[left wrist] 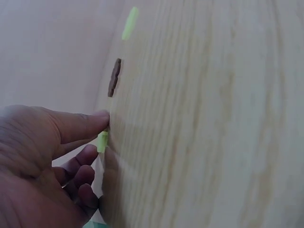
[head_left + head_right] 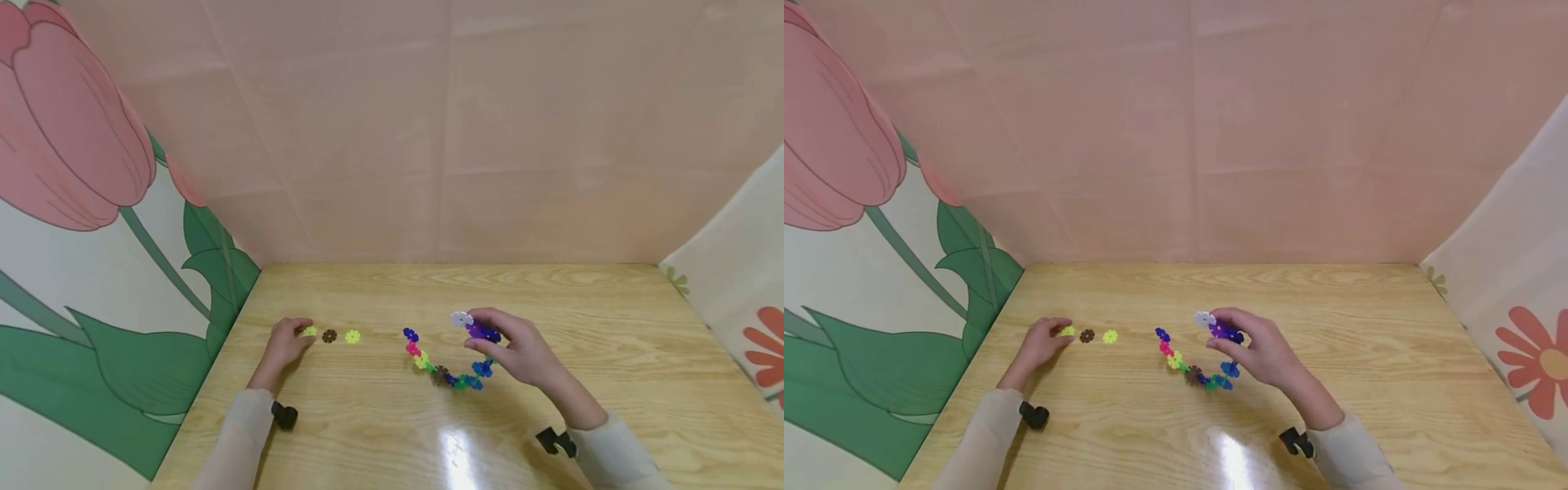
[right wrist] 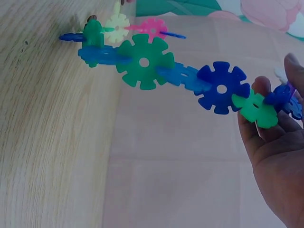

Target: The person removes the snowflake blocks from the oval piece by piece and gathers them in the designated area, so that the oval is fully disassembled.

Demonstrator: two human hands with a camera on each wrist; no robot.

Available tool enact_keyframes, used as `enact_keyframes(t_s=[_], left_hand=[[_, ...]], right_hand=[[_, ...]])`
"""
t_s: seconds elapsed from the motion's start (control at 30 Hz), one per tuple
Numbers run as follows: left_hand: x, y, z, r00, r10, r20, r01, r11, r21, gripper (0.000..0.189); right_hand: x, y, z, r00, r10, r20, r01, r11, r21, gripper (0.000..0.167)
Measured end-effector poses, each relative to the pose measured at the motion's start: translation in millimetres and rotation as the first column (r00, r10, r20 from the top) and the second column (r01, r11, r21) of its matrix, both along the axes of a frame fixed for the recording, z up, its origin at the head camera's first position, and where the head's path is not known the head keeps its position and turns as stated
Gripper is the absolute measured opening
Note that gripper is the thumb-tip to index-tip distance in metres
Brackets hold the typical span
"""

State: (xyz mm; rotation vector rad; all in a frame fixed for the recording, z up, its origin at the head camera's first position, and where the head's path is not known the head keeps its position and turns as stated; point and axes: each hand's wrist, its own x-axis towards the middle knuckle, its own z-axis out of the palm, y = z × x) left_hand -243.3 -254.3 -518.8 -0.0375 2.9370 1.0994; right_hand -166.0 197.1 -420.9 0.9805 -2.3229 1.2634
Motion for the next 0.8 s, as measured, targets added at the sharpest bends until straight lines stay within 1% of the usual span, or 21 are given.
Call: enact_keyframes(t_s=[0.13,0.27,0.37,0.43,0.5,0.6,0.7,0.73,0.8], left_hand=[[0.6,1.8,2.7,1.0,-0.018,0.001,0.018,1.0,-0.01,0.039],[2.1,7.4,8.1,1.0,0.001,-0.009,-0.001,1.0,-0.011,0.04],[3.9,16.4,13.6,0.999,0.005,-0.047,-0.004,1.0,0.009,0.041],[5.7,25.7,18.7,0.997,-0.006,-0.076,0.008,0.999,0.033,0.04],[8.1,36.8,25.1,0.994,-0.03,-0.109,0.037,0.997,0.06,0.038],[12.7,55.0,37.5,0.985,-0.076,-0.155,0.092,0.991,0.1,0.036],[18.7,73.6,52.3,0.972,-0.126,-0.2,0.153,0.98,0.13,0.034],[20.7,79.8,56.9,0.968,-0.14,-0.206,0.171,0.975,0.14,0.033],[25.2,92.8,65.7,0.956,-0.175,-0.236,0.214,0.965,0.152,0.03]], right_hand=[[0.3,0,-0.2,1.0,-0.006,0.002,0.006,1.0,-0.006,0.04],[1.1,-1,0.7,1.0,-0.008,0.015,0.007,1.0,0.001,0.039],[1.7,-1,0.6,0.999,-0.014,0.034,0.013,1.0,0.011,0.039],[2.1,-1,0.5,0.999,-0.016,0.044,0.015,1.0,0.017,0.04],[2.2,-1,0.0,0.998,-0.016,0.053,0.015,1.0,0.022,0.041],[2.3,-1,0.3,0.998,-0.01,0.057,0.009,1.0,0.025,0.041],[2.1,-2,0.6,0.998,0.007,0.058,-0.008,1.0,0.012,0.04],[1.8,-3,0.4,0.998,0.016,0.054,-0.016,1.0,0.003,0.04],[1.5,-4,-0.3,0.999,0.027,0.046,-0.027,1.0,-0.012,0.041]])
